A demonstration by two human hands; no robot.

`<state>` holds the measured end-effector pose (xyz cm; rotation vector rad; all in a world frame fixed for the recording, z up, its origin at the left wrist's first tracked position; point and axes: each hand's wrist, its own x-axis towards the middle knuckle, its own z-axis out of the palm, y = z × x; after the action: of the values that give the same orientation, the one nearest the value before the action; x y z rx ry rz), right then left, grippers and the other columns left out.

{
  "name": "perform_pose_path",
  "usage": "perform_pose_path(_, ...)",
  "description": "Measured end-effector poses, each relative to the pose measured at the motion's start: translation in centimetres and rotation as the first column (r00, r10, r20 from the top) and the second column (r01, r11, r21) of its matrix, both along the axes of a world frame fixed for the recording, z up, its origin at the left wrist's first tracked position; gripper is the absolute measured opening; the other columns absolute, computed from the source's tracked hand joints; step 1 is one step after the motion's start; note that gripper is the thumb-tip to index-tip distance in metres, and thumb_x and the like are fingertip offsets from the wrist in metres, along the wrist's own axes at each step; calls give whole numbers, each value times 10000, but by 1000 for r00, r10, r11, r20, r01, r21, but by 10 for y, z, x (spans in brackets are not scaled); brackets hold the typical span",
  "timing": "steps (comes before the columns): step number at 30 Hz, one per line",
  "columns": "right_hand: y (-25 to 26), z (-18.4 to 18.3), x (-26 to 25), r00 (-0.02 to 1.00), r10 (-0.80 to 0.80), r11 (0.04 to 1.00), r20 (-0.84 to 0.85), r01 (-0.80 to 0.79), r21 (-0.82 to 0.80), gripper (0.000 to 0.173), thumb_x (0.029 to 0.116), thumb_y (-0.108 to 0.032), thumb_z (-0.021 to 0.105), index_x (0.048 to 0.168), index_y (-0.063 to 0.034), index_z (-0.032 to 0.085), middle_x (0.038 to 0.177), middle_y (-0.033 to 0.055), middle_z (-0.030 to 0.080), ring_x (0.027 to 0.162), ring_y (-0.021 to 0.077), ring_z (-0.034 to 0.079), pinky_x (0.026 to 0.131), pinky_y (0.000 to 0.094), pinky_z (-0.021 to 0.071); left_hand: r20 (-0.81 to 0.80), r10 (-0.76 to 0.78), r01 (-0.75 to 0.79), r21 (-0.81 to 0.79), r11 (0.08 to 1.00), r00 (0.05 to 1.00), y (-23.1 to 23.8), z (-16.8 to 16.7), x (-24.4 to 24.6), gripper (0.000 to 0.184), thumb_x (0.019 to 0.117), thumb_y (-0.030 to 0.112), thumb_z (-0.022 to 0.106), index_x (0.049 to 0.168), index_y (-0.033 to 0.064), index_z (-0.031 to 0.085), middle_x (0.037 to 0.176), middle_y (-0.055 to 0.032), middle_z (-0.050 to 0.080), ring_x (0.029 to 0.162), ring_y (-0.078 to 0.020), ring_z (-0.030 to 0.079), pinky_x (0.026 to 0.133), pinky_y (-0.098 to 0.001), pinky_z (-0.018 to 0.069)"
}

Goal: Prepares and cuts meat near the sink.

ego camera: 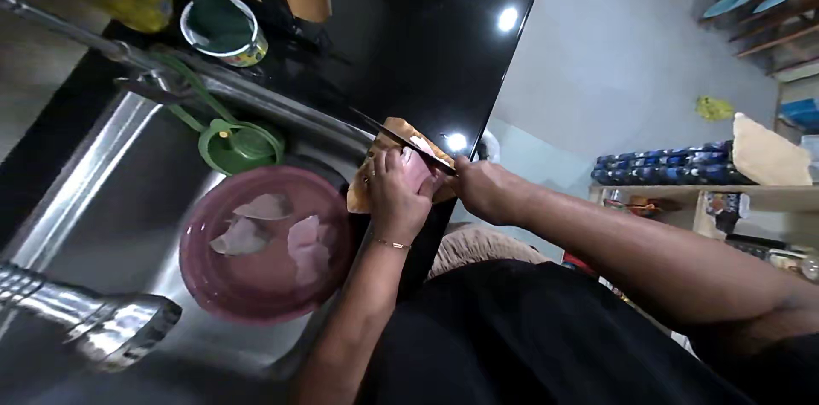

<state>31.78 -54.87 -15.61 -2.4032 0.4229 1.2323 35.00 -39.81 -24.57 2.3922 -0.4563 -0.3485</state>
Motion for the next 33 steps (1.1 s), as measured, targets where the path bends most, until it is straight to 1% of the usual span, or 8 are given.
perform_pose_path(4, -2, 6, -15, 1000, 10, 1000, 17, -10, -4, 346, 1124, -294, 396, 1292, -11, 502, 1047, 199, 663, 1026, 361, 693, 881, 521, 558, -36, 9, -8, 15, 1000, 999, -1, 3, -1, 687, 791, 228, 858, 1347, -47, 564, 1377, -275, 554, 1323, -453, 504, 1084, -615, 417)
perform_pose_path(8, -14, 20, -44, 997, -71, 997, -20, 72, 30, 388, 1131, -332, 374, 1215, 6, 545, 975, 195, 635, 946, 342, 667, 842, 503, 536, -63, -4, 1, -35, 999, 998, 1, 0, 0, 713, 793, 238, 865, 1367, -47, 552, 1403, -275, 540, 1348, -450, 487, 1104, -603, 410)
perform_pose_path(14, -11, 5, -27, 998, -30, 1000, -48, 30, 5, 412, 1127, -366, 375, 1228, -2, 538, 974, 184, 646, 941, 333, 679, 830, 498, 544, -41, -36, 34, -34, 999, 999, 3, -1, 2, 708, 812, 240, 863, 1358, -78, 543, 1396, -298, 540, 1350, -456, 489, 1133, -596, 379)
perform_pose_path(17, -1, -11, -11, 997, -69, 998, 33, 68, 6, 385, 1111, -345, 441, 1261, -4, 538, 1009, 198, 670, 959, 361, 698, 824, 532, 567, -40, -35, 35, -12, 999, 999, 2, 1, 2, 695, 827, 225, 847, 1373, -68, 532, 1419, -299, 524, 1373, -460, 468, 1153, -597, 359)
perform_pose_path(20, 7, -20, -9, 978, -115, 993, 174, 109, 43, 310, 1081, -286, 536, 1147, 15, 562, 888, 211, 668, 832, 383, 706, 701, 545, 577, 6, -24, 24, -23, 999, 1000, 2, -1, -2, 671, 825, 186, 825, 1368, -76, 530, 1409, -302, 528, 1357, -467, 480, 1130, -611, 377)
perform_pose_path(24, -1, -3, -22, 996, -56, 998, 71, 56, 6, 353, 1108, -327, 456, 1222, -5, 545, 972, 186, 661, 923, 344, 701, 801, 516, 574, 38, 3, -2, -30, 1000, 999, 2, -4, -5, 694, 815, 229, 829, 1370, -60, 528, 1411, -291, 527, 1358, -457, 477, 1122, -600, 388)
perform_pose_path(28, -18, 11, -58, 998, -68, 998, -7, 68, 12, 390, 1122, -355, 404, 1168, 1, 556, 897, 172, 627, 869, 324, 663, 783, 498, 537, 38, -7, 9, -68, 998, 999, 2, -9, -6, 700, 819, 222, 827, 1384, -61, 525, 1418, -296, 526, 1363, -470, 473, 1118, -627, 381)
perform_pose_path(33, -13, -5, -44, 996, -85, 996, -5, 85, 11, 399, 1119, -374, 406, 1186, -7, 547, 893, 158, 633, 861, 308, 672, 777, 487, 545, 18, -31, 32, -59, 998, 999, 3, -7, -3, 705, 838, 228, 824, 1396, -67, 510, 1417, -297, 522, 1368, -467, 466, 1131, -604, 376)
